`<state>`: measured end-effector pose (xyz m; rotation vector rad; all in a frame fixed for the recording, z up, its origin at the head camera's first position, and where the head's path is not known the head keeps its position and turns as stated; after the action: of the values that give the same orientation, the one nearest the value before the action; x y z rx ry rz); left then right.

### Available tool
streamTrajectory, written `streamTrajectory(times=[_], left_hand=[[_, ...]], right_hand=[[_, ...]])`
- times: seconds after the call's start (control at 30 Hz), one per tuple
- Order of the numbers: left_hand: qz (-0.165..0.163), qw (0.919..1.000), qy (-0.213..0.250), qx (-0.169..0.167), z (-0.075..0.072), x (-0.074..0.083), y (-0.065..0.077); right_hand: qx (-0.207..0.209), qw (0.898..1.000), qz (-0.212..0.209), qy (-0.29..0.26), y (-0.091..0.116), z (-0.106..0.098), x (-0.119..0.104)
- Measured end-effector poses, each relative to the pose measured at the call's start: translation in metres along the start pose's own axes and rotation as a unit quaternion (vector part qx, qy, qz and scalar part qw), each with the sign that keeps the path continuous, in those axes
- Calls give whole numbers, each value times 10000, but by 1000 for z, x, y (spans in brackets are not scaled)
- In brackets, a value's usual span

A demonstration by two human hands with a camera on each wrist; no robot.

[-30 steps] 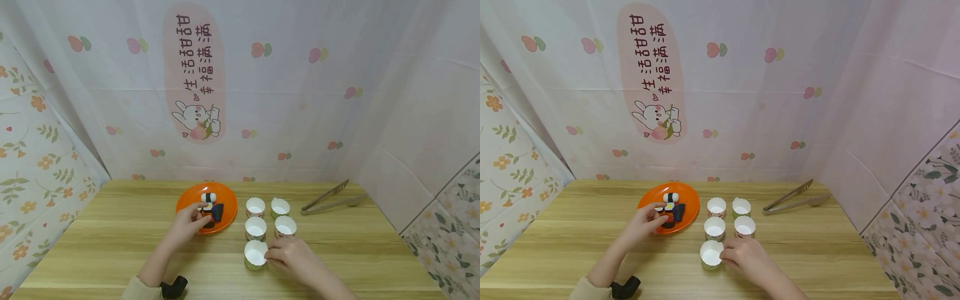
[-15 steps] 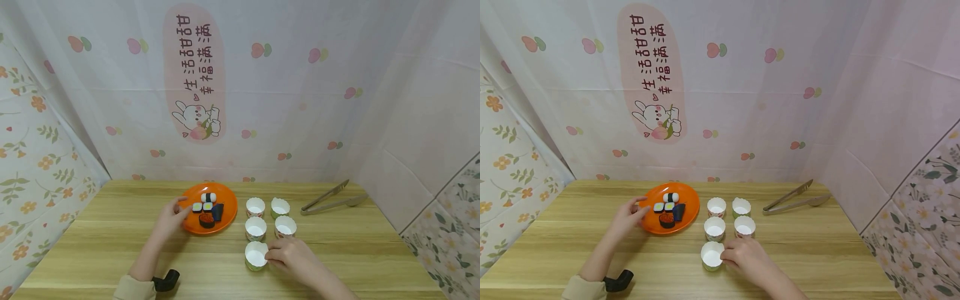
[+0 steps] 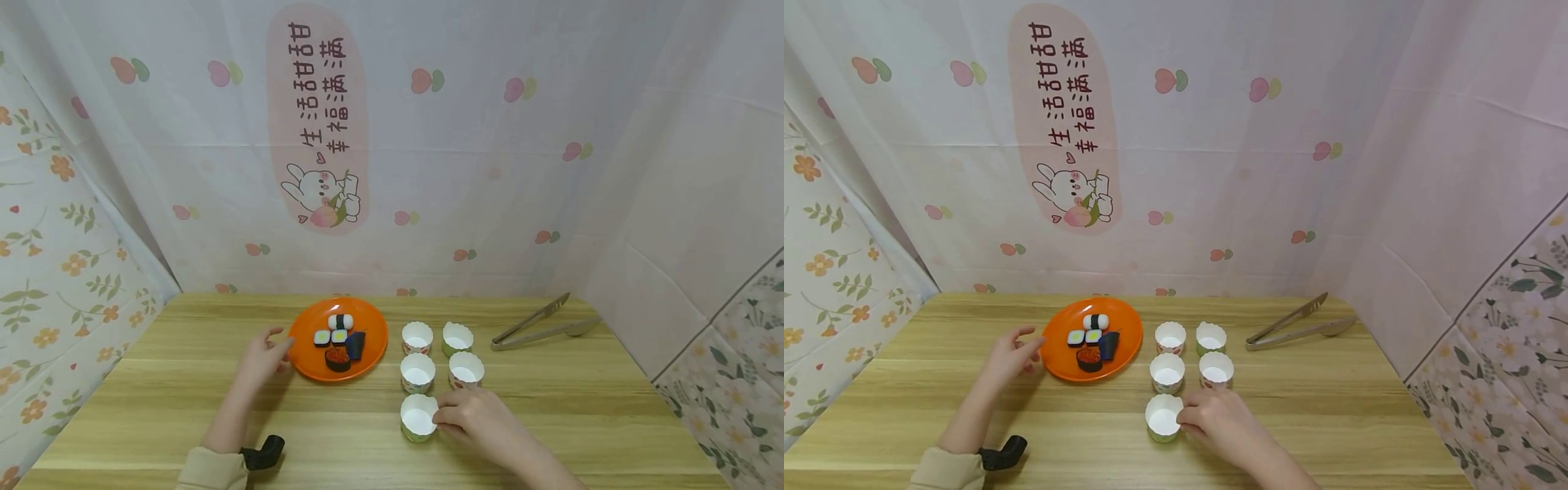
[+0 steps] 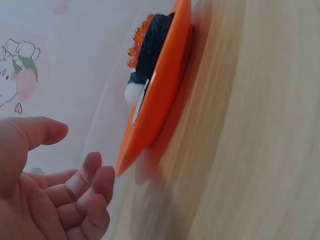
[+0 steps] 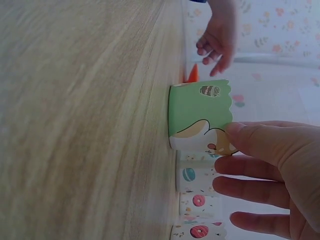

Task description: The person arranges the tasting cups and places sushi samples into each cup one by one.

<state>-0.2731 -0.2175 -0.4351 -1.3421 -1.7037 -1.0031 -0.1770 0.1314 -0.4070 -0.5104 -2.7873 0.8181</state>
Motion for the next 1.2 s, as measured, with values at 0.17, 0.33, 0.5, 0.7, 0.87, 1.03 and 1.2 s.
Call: streamTrajectory(times=[0.17, 0.33, 0.5, 0.7, 0.87, 1.03, 1.2], left_hand=[[-154, 9997, -138, -127, 0, -9, -3], [-309, 9991, -164, -221, 1, -16, -5], [-443, 9985, -160, -281, 3, -20, -6], [-469, 9977, 139, -477, 6, -22, -7], [-480, 9968, 312, -560, 9, -24, -8], [-535, 9946, 596, -664, 13, -27, -8], [-583, 9914, 844, -811, 17, -29, -9]], right_hand=[[-21, 10000, 26, 19, 0, 0, 0], [-46, 10000, 27, 79, 0, 0, 1], [-68, 9999, 50, 98, 0, 0, 0], [-98, 9998, 29, 149, 0, -1, -1], [-136, 9997, 50, 187, 0, -1, -1], [-161, 9995, 75, 243, 0, -2, -1], [-131, 9995, 85, 261, -1, -5, -1]])
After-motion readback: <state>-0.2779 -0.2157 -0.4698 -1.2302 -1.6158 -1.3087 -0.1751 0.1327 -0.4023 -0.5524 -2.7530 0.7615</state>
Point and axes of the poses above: each hand's wrist, its own y-axis away from the middle knuckle, its own z-axis out of the palm, x = y × z, the point moved 6 cm from there along -y, towards the middle knuckle, and after that the axes turned 6 degrees about -z, right-handed, at the moved point
